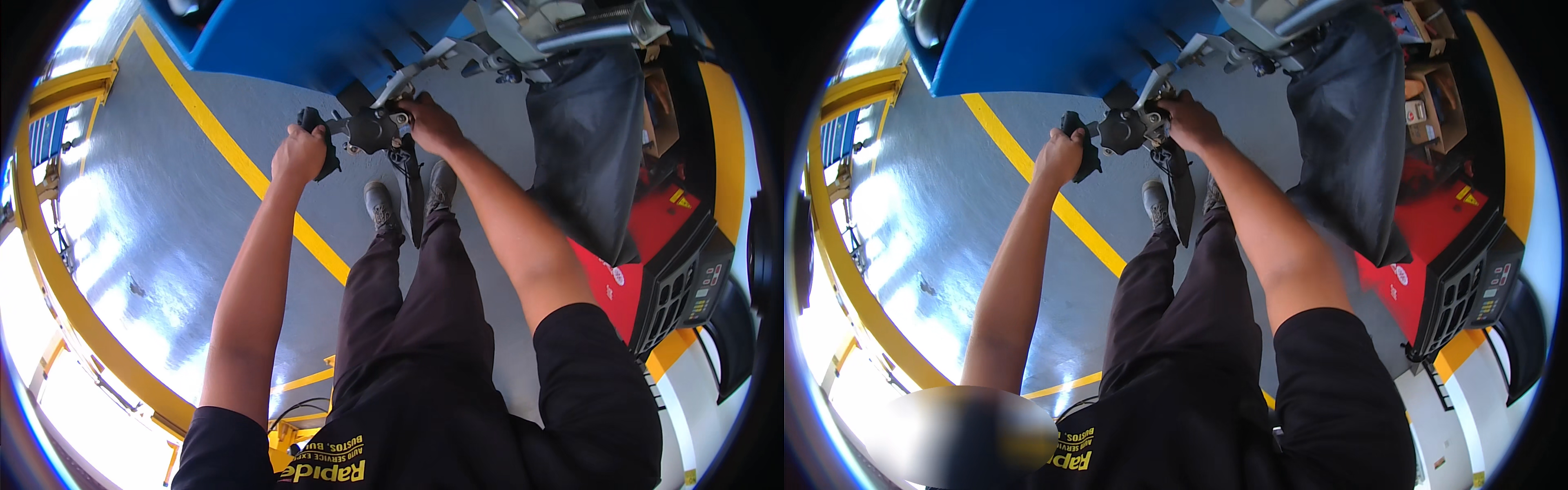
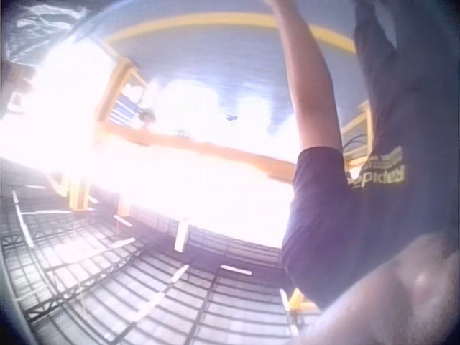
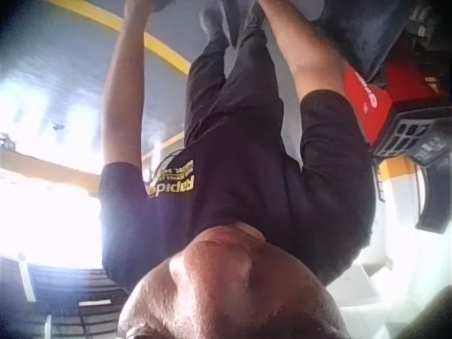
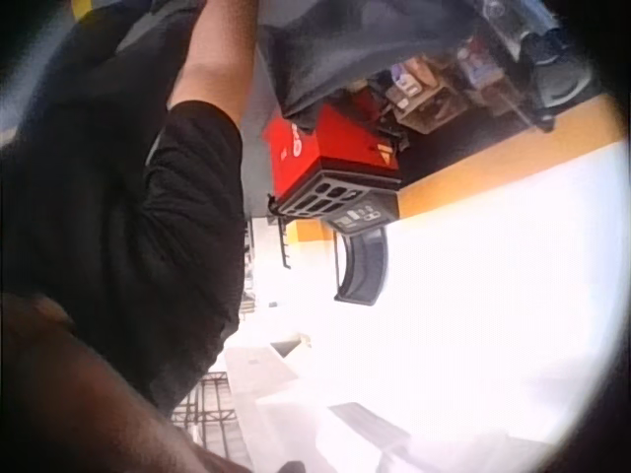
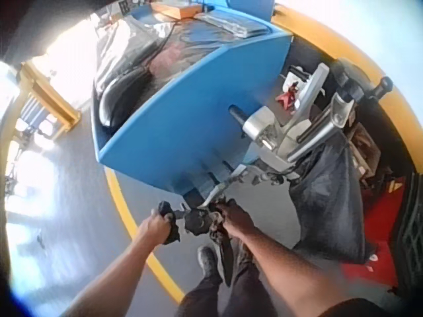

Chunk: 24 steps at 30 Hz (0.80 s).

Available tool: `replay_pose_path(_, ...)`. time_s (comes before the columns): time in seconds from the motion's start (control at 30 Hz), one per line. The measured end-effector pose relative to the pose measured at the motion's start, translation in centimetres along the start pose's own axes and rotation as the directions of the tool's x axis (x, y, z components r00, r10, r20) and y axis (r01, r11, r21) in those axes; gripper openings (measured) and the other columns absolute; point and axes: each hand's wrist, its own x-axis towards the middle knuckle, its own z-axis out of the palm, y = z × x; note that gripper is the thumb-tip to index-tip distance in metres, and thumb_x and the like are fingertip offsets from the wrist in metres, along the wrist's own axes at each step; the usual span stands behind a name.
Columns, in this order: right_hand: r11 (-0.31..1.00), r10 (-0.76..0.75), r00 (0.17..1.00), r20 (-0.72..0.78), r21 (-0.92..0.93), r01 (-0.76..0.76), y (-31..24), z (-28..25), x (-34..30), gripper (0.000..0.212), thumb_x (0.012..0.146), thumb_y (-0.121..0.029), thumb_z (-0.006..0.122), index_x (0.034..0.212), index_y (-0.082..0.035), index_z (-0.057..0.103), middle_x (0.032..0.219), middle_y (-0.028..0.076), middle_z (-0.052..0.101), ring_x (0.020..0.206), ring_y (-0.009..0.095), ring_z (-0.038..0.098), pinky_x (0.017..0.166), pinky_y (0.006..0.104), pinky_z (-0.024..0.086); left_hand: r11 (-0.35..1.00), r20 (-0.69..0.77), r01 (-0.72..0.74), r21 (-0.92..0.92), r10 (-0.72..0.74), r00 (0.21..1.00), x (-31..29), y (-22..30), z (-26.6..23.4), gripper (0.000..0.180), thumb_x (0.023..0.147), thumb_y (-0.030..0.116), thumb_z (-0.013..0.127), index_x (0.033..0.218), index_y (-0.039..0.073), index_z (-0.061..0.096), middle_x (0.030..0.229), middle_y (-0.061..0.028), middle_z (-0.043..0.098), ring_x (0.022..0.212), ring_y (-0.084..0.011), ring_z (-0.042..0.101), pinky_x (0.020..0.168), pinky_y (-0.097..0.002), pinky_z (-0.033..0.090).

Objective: The person wipes and cleans a blue wheel alignment machine using a green cloth, focusing on the metal arms and joints. They then move to a red and black tire balancing machine and wipe its control panel and spindle.

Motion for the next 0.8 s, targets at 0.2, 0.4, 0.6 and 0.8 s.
replay_pose_path(0.2,0.998,-0.002,0.993,-0.118,0.056,0.009,-0.5,0.7,-1.5,0.035,0.097,-0.009,0.057,0.128,-0.021,0.065,0.11,0.018,0.058,0.102,0.04,0.064,0.086,0.0507,0.053,0.887,-0.089,-0.104,-0.45,0.071,0.993,-1.1,-4.8,2.8,0.047,0.104,0.04,0.052,0.118,-0.004,0.049,0.115,-0.035,0.066,0.113,-0.0514,0.062,0.095,-0.0513,0.049)
replay_pose_path(0.4,0.944,0.318,0.942,-0.11,-0.059,-0.326,2.6,1.7,-1.6,0.034,0.092,-0.016,0.062,0.124,-0.014,0.069,0.114,0.02,0.067,0.106,0.042,0.066,0.091,0.0483,0.054,0.805,-0.131,-0.024,-0.592,-0.067,0.989,-5.1,-11.5,14.8,0.049,0.092,0.025,0.068,0.131,-0.001,0.053,0.119,-0.0293,0.068,0.112,-0.0477,0.065,0.097,-0.0505,0.05)
replay_pose_path(0.6,0.894,0.166,0.985,0.051,0.414,-0.172,-1.5,0.2,-3.9,0.037,0.094,-0.027,0.066,0.123,-0.004,0.068,0.116,0.024,0.07,0.113,0.037,0.066,0.096,0.04,0.049,0.539,-0.063,-0.014,-0.842,-0.072,0.995,-6.8,-1.6,14.5,0.057,0.095,0.026,0.068,0.143,0.005,0.044,0.125,-0.0301,0.065,0.113,-0.0462,0.066,0.095,-0.047,0.052)
replay_pose_path(0.8,0.855,-0.019,0.991,0.134,0.516,-0.053,-0.4,2.4,-4.2,0.04,0.101,-0.027,0.057,0.133,-0.003,0.06,0.134,0.022,0.057,0.129,0.039,0.053,0.107,0.043,0.042,0.574,-0.382,-0.324,-0.752,0.021,0.924,-6.0,4.4,17.2,0.043,0.092,0.01,0.058,0.133,0.0,0.052,0.121,-0.0313,0.055,0.11,-0.0518,0.056,0.095,-0.054,0.047)
